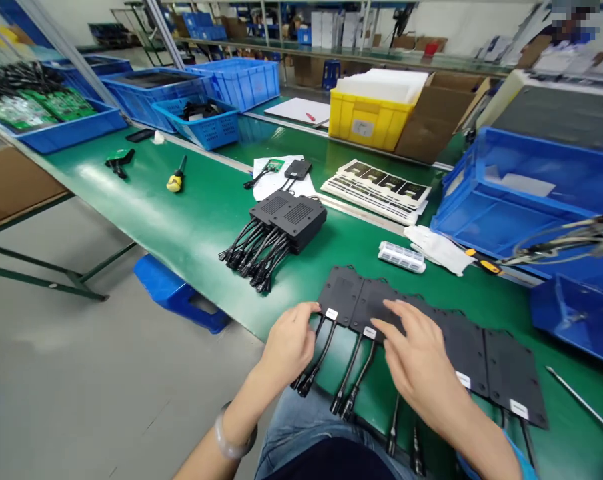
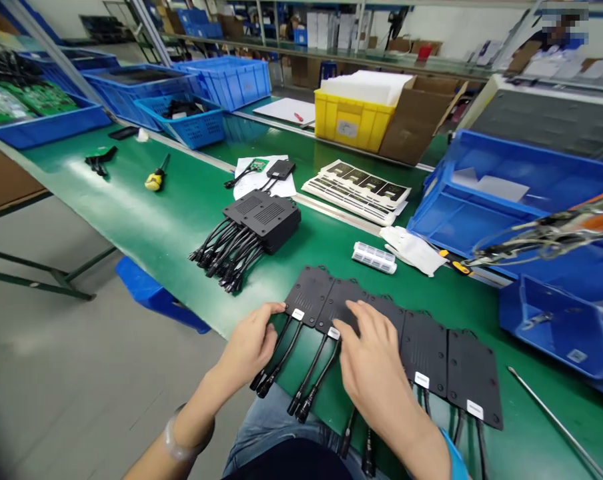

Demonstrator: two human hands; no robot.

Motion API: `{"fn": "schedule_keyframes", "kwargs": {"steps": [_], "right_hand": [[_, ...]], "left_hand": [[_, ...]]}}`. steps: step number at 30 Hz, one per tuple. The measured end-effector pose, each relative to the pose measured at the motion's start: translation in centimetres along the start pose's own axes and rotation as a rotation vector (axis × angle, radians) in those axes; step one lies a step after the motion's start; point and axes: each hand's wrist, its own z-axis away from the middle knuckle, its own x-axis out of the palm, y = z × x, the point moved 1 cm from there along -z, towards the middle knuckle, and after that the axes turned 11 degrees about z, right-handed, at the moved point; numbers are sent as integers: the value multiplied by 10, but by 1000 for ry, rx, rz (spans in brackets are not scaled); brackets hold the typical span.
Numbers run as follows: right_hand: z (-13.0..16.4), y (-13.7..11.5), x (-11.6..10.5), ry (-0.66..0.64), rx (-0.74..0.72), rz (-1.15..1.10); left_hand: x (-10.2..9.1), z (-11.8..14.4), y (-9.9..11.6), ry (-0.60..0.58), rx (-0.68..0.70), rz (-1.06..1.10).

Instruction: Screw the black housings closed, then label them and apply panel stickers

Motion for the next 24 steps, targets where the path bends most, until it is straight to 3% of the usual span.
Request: {"fn": "schedule_keyframes", "kwargs": {"steps": [4, 6, 8, 10, 12, 15, 18, 21, 24], "right_hand": [[70, 60, -11, -54, 341, -165], [107, 81, -11, -53, 514, -128], [137, 90, -6, 30, 636, 26], [154, 89, 4, 82, 704, 156], [161, 82, 16, 59, 772, 137], [163, 75, 25, 25, 911, -53], [170, 81, 20, 2, 1055, -211], [186, 94, 11, -69, 1146, -518], [201, 101, 9, -67, 1148, -884]], "left_hand": [[-10, -31, 9, -27, 61, -49], [-6, -55, 24, -112, 151, -78], [9, -79, 46, -254, 267, -73], [38, -98, 75, -413, 402, -60], [78, -109, 103, -536, 535, -61], [141, -113, 137, -606, 659, -71], [180, -112, 158, -663, 657, -211], [182, -114, 168, -692, 628, -234], [160, -115, 166, -653, 586, 64]]}}
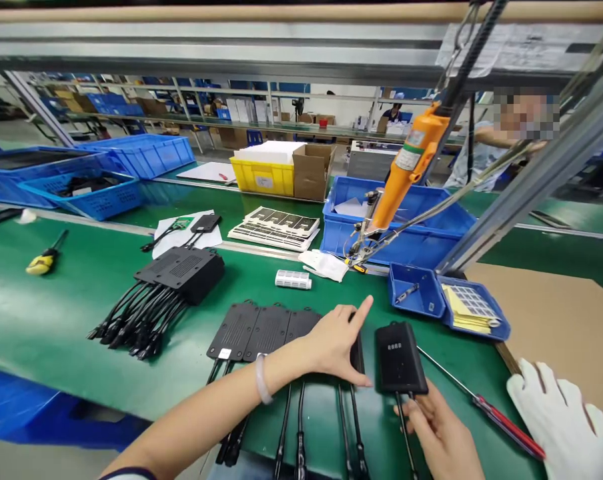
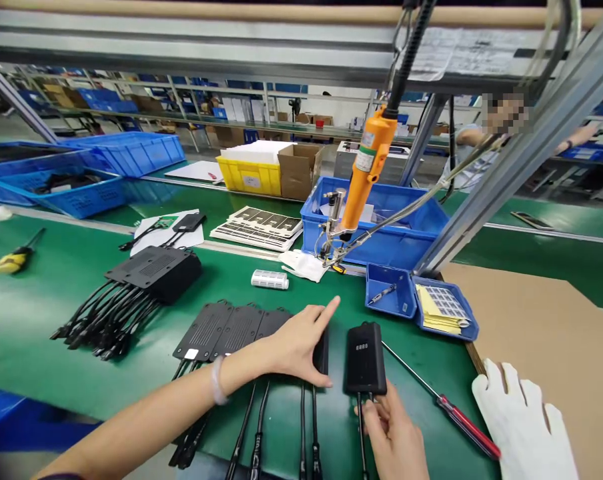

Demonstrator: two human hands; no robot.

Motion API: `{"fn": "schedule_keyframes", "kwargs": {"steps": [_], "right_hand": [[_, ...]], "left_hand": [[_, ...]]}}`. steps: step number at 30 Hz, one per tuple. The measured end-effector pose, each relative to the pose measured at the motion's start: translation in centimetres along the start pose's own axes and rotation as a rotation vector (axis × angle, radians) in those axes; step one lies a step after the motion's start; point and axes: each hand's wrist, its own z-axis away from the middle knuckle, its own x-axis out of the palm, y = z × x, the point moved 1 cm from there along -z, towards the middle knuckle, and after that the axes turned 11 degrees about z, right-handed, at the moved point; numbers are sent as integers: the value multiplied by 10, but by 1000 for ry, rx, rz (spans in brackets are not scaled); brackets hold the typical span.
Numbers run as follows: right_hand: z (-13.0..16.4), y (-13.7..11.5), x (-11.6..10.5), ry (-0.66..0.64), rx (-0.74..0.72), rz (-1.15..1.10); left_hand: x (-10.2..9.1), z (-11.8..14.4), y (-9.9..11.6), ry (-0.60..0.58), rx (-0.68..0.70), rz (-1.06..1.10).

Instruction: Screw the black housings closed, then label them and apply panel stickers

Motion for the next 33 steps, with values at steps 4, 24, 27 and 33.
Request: {"fn": "schedule_keyframes", "kwargs": {"steps": [4, 24, 27, 33], "right_hand": [[0, 11, 8, -11, 27, -233], [1, 11, 3, 367, -124, 171], [0, 12, 3, 363, -121, 167], [-2, 14, 4, 338, -92, 244]], "left_hand": [[-17, 26, -11, 85, -18, 349], [-60, 72, -26, -42, -194, 162], [-69, 92, -41, -89, -226, 234], [-64, 104, -63, -228, -263, -55]]}}
